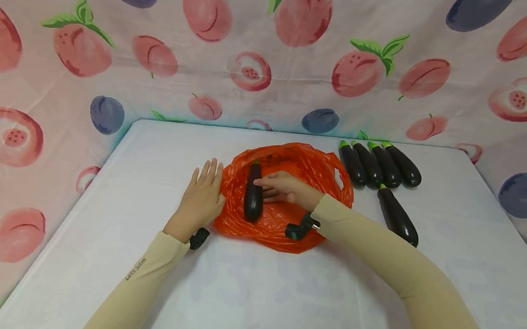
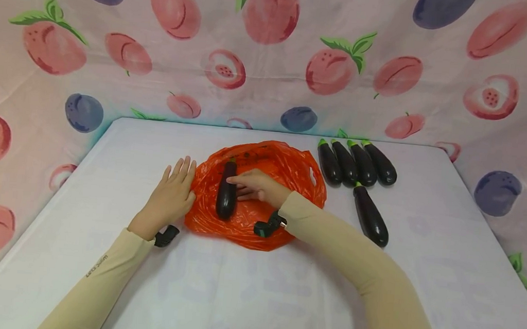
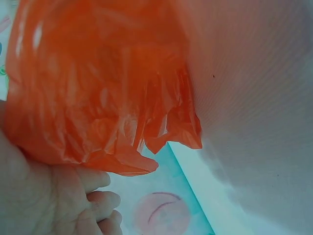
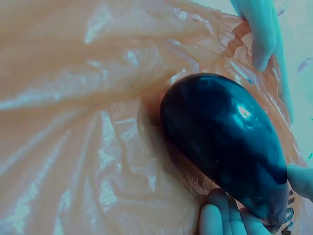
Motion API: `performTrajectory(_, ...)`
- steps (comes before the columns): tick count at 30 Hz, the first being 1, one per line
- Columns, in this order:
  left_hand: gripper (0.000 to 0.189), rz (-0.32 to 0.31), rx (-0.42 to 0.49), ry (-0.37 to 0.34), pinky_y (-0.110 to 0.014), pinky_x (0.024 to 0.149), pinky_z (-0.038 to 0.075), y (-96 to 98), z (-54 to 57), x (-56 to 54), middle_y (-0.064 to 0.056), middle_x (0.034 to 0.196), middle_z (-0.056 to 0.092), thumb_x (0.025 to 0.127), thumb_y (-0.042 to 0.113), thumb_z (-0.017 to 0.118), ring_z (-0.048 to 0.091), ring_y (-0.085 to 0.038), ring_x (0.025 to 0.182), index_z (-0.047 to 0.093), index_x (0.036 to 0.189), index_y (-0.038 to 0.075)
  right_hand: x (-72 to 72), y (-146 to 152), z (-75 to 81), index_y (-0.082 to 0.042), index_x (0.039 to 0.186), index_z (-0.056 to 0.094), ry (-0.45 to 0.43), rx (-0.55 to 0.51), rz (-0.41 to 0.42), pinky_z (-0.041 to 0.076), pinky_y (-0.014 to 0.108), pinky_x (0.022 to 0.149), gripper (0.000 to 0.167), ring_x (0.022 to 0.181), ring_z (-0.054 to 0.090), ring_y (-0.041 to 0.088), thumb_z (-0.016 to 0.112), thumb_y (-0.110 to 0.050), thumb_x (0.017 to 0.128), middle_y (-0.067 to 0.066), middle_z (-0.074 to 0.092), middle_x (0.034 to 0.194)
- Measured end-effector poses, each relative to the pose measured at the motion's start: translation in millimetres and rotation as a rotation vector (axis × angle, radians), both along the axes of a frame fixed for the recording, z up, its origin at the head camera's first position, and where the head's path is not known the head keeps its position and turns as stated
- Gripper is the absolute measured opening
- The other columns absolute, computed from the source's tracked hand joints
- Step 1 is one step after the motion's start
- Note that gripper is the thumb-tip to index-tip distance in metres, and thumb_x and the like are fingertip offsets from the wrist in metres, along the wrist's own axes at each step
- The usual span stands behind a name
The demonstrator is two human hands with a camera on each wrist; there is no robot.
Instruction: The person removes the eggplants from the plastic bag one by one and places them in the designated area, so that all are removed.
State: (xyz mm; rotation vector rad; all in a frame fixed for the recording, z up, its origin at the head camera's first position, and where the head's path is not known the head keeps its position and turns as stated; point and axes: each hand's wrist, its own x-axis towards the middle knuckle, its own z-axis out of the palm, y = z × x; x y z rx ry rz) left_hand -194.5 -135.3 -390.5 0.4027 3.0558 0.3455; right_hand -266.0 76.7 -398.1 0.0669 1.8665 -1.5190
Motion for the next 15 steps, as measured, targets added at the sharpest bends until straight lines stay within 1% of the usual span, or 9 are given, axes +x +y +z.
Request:
performTrajectory(5,0.067,0.002,-0.003,0.003,-0.049,0.119,0.001,-0.5,-0.4,-0.2,-0.02,0.157,0.004,0.093,0.02,0.035,0.001,-0.033,0.147,0.007,0.149,-0.003,3.1,5.8,0.1,0.001,0.132,0.046,-0.033,-0.048,-0.012,0.045,0.041,0.103,0.049,0.123,0.05,0.03,0.058,-0.025,0.092,0.014,0.047,0.139)
performTrajectory(8,0.067,0.0,-0.002,0.006,-0.05,0.119,0.002,-1.1,-0.5,-0.2,-0.02,0.157,0.004,0.093,0.02,0.035,0.002,-0.034,0.147,0.008,0.149,-0.003,4.8,9.2,0.1,0.002,0.137,0.041,-0.047,-0.081,-0.02,0.042,0.042,0.105,0.051,0.127,0.047,0.032,0.055,-0.022,0.094,0.016,0.044,0.141)
performTrajectory(12,0.067,-0.003,-0.006,0.011,-0.05,0.119,0.002,-1.9,0.0,0.0,-0.021,0.157,0.005,0.093,0.02,0.035,0.003,-0.035,0.147,0.008,0.149,-0.004,6.5,12.9,0.1,0.004,0.136,0.044,-0.058,-0.129,-0.024,0.04,0.043,0.106,0.047,0.128,0.047,0.034,0.053,-0.017,0.095,0.019,0.045,0.141)
performTrajectory(15,0.067,-0.002,-0.007,0.006,-0.049,0.119,0.002,-2.4,0.6,0.4,-0.02,0.157,0.004,0.093,0.02,0.035,0.002,-0.034,0.147,0.008,0.149,-0.003,8.5,16.9,1.1,0.003,0.136,0.045,-0.072,-0.156,-0.03,0.04,0.043,0.106,0.046,0.128,0.047,0.034,0.053,-0.016,0.095,0.018,0.045,0.142)
